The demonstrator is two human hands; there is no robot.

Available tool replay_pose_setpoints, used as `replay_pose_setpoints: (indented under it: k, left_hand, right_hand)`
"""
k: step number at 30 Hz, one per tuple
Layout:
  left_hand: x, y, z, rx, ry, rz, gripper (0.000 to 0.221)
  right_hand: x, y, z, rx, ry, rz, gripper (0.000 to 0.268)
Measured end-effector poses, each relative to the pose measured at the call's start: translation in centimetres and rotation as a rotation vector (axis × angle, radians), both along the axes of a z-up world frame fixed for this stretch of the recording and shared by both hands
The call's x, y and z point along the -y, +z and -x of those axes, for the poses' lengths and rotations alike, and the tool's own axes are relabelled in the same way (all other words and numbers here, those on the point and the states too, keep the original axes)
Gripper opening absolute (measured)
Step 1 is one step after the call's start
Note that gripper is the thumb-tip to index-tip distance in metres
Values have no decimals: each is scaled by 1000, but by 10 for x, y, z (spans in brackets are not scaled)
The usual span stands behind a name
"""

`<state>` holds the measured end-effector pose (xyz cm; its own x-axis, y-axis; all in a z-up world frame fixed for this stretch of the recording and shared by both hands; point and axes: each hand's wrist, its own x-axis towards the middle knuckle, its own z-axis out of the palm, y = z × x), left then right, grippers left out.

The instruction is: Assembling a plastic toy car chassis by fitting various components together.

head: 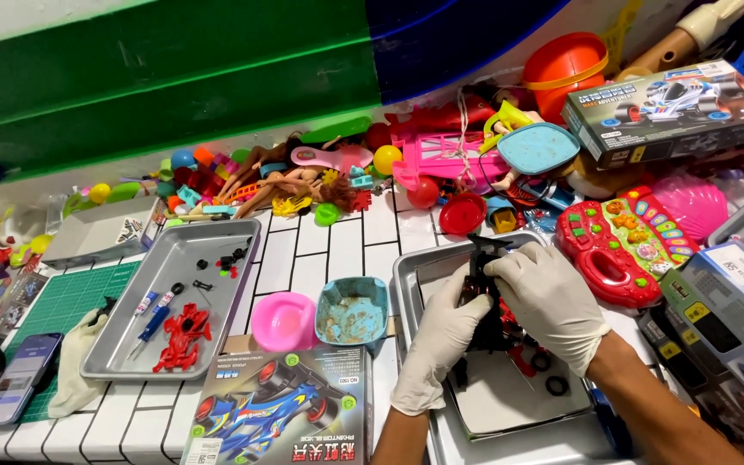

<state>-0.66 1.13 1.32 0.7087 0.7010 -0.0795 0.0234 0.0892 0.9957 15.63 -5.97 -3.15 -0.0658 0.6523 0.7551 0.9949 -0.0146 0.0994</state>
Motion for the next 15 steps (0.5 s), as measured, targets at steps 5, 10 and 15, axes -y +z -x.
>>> replay_pose_setpoints:
  k: [5, 10, 15]
  left_hand:
    - [2, -5, -1, 7, -2, 8, 48]
    - [1, -6, -2, 39, 29, 27, 51]
    - [0, -1, -2, 16, 16, 41, 54]
  right_hand:
    - [-1, -1, 0, -9, -3, -21, 21]
    - [-3, 1, 1, 17, -14, -62, 18]
    - [-1, 6, 2, 69, -52, -98, 13]
